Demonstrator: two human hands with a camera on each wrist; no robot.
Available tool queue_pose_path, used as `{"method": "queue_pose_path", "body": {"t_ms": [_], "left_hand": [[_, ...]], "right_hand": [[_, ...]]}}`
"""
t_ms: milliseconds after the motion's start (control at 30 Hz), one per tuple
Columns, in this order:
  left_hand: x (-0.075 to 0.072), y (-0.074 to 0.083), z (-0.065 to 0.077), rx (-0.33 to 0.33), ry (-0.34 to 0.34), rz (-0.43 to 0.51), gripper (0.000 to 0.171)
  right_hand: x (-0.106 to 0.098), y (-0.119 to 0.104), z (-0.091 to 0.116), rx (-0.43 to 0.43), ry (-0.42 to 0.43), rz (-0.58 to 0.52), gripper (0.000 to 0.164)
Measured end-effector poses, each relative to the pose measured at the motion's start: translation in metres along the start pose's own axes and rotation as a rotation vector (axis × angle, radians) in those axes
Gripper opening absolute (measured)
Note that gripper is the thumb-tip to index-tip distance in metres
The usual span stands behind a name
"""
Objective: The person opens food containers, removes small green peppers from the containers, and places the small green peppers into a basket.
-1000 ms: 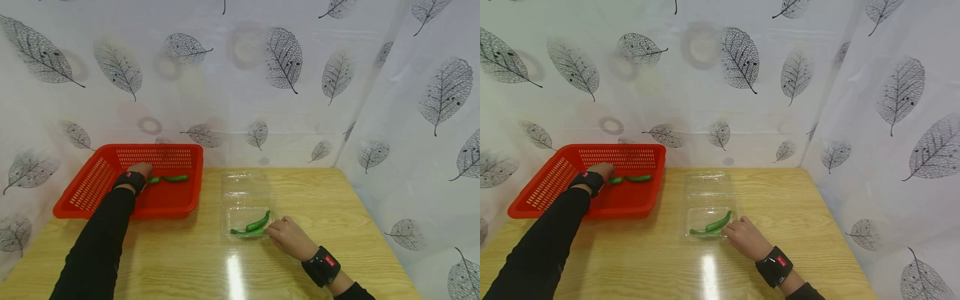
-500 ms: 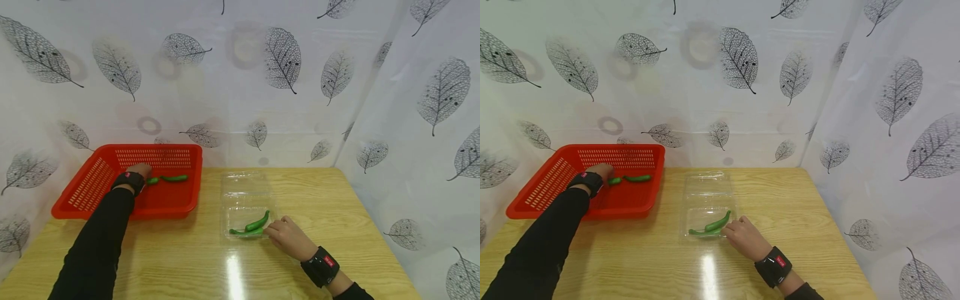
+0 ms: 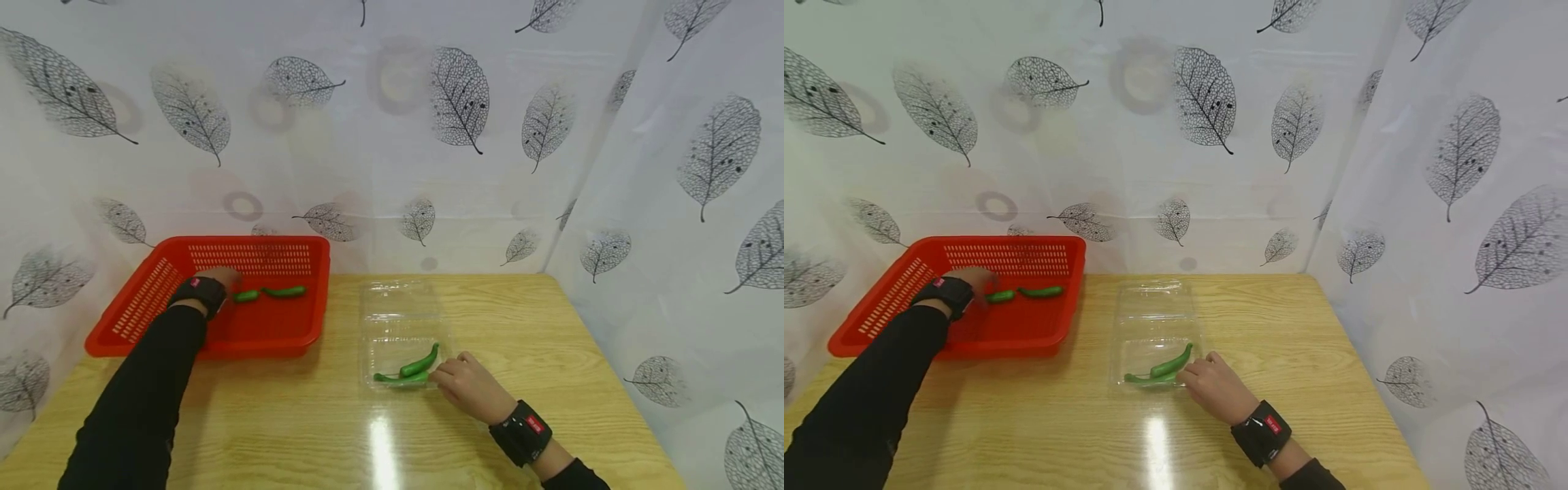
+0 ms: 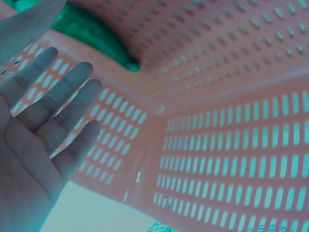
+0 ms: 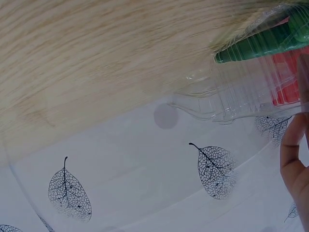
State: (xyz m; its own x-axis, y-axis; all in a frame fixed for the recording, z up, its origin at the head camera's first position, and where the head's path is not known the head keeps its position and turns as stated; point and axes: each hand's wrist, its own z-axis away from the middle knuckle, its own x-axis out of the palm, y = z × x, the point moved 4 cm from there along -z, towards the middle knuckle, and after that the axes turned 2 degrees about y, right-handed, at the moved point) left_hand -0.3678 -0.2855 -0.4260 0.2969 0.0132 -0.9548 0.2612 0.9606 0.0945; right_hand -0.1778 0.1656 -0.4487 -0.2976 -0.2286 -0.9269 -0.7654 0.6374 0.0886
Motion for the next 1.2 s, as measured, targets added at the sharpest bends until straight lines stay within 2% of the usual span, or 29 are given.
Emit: {"method": "queue_pose_path", "body": {"t_ms": [67,233,400,500,700,800,900,1033,1200], "left_hand": [[-0.004,0.002,0.005,-0.002,0.02,0.019,0.054],[-0.017,0.011,0.014,0.0,0.073,0.082,0.054],[-0.028,0.027,0.018,0.081,0.122,0.056,0.06],[-0.036,0.043,0.026,0.124,0.169,0.031,0.058],[-0.057,0.09,0.051,0.188,0.285,-0.06,0.051],[-0.062,0.115,0.061,0.235,0.356,-0.09,0.048],[-0.064,0.139,0.067,0.305,0.439,-0.119,0.044],[-0.062,0.175,0.078,0.398,0.516,-0.131,0.038],[-0.056,0.216,0.088,0.481,0.566,-0.112,0.035]], "right_hand": [[0.001,0.0,0.0,-0.003,0.003,-0.003,0.022],[0.001,0.0,0.0,-0.003,0.008,0.0,0.023],[0.002,-0.001,0.001,-0.008,0.018,0.006,0.024],[0.002,-0.001,0.001,-0.01,0.025,0.0,0.023],[0.001,-0.001,0.0,-0.019,0.031,0.0,0.023],[0.002,-0.001,0.0,-0.021,0.031,0.009,0.023],[0.003,-0.001,0.0,-0.02,0.028,0.013,0.023],[0.003,0.0,0.0,-0.02,0.024,0.011,0.023],[0.002,-0.001,0.0,-0.028,0.03,0.01,0.024]]}}
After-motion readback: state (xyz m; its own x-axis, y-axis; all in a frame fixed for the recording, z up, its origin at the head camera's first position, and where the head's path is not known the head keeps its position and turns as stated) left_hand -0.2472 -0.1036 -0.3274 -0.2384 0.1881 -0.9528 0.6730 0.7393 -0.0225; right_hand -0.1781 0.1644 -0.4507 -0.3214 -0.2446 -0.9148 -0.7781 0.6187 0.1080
